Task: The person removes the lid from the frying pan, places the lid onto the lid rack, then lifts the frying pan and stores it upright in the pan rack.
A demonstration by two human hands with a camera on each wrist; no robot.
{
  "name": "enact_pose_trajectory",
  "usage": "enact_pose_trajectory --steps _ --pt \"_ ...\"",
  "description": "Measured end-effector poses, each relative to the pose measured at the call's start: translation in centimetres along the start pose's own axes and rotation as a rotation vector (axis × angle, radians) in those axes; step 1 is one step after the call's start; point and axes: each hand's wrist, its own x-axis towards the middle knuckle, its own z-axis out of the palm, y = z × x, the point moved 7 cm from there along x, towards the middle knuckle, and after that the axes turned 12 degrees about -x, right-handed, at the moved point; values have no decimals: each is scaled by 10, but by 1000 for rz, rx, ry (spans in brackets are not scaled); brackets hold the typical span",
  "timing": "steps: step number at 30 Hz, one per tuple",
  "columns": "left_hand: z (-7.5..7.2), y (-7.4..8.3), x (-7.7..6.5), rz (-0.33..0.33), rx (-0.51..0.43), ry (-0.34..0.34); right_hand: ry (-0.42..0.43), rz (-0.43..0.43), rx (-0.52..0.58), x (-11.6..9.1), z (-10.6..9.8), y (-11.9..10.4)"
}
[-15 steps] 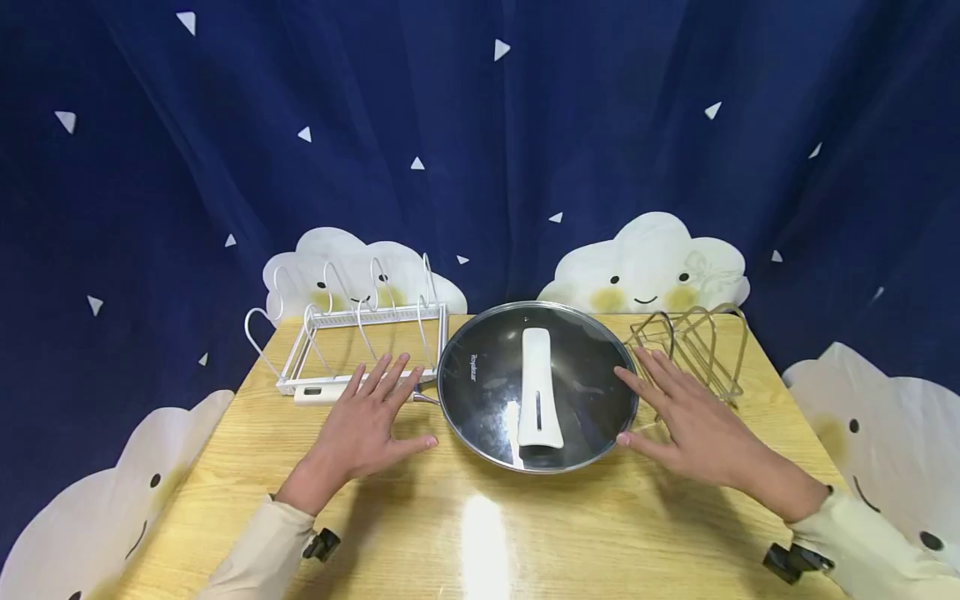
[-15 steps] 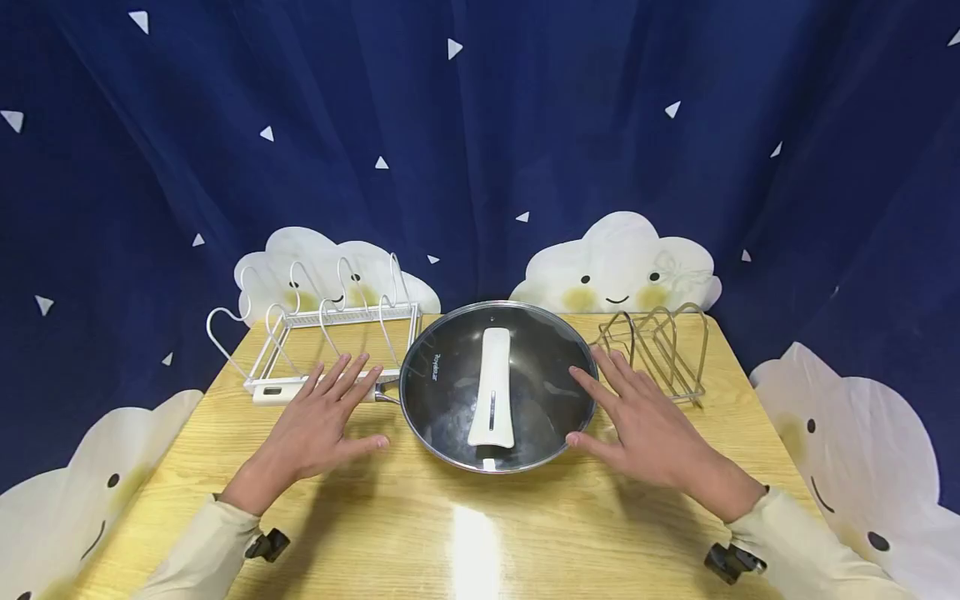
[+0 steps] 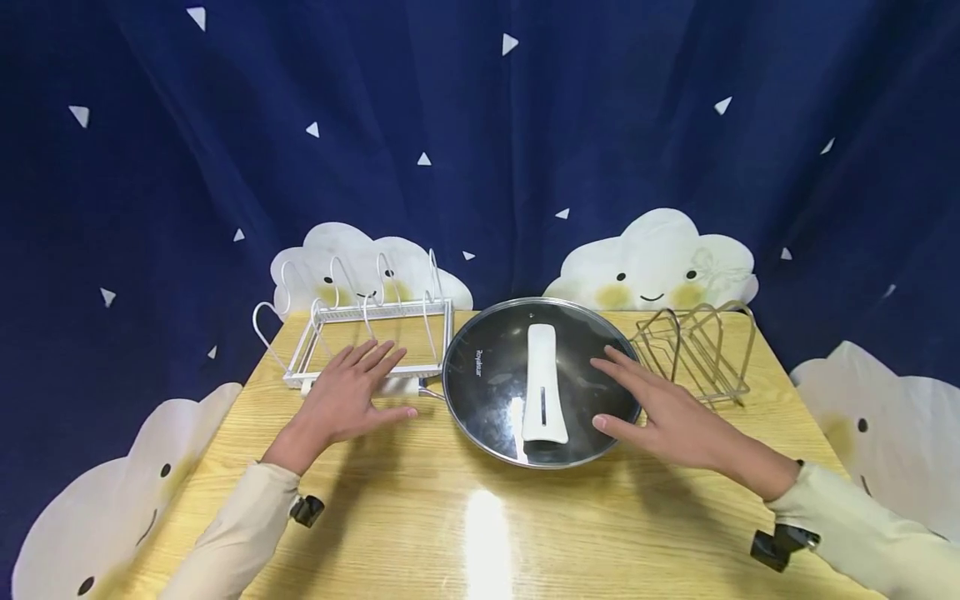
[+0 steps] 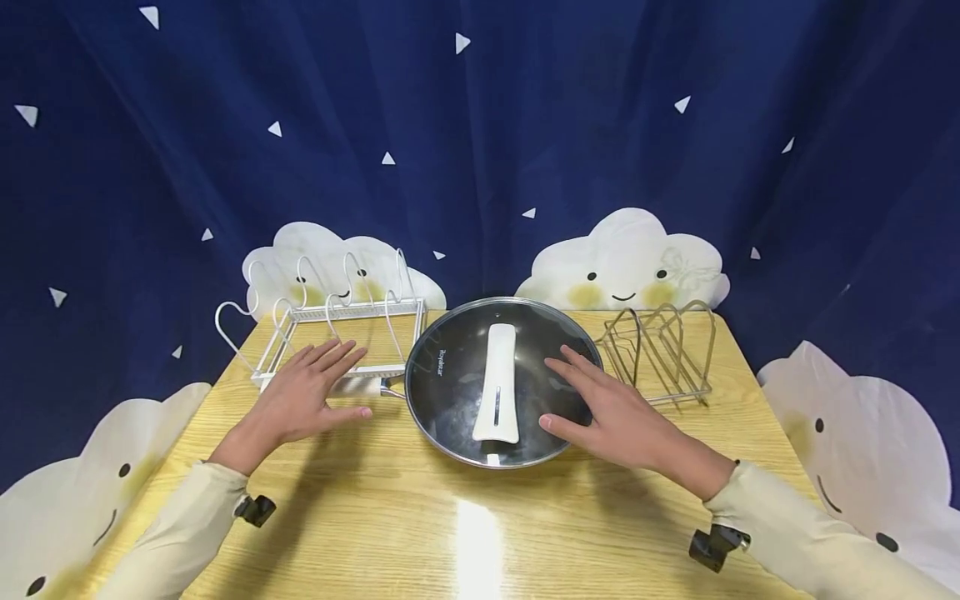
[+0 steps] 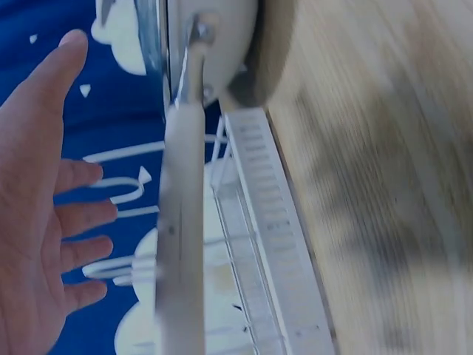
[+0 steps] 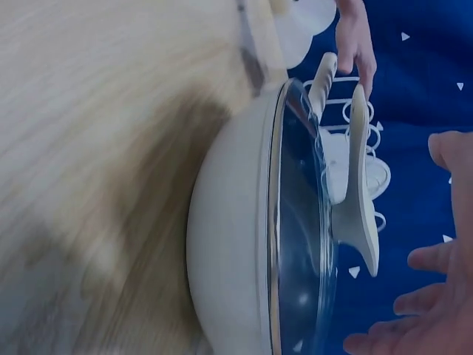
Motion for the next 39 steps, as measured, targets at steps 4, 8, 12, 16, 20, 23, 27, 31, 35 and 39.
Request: enact_pose_trajectory --steps 4,8,12,16,20,23,27,31,35,39 --pt "3 -14 5 22 -71 -14 -8 14 52 7 1 -7" --pt "5 -27 10 38 -129 -27 8 29 92 12 2 -12" --pt "8 -36 13 30 -180 -48 -11 60 223 16 5 -12" --pt "11 -41 16 27 -233 -77 -65 115 414 18 11 -9" --pt "11 -43 21 23 -295 -96 -108 140 616 21 15 -10" --pt "13 -46 24 6 -350 -122 -151 174 798 24 20 -13" --pt "18 -50 28 -25 -415 -160 -188 230 971 27 27 -14" --pt "22 -54 29 -45 -461 -187 -215 235 1078 27 32 -18" --pt "25 -57 28 -45 -481 -202 -250 271 1188 27 39 -21" --pt "27 -58 28 -41 -489 -204 -266 291 1287 28 43 -25"
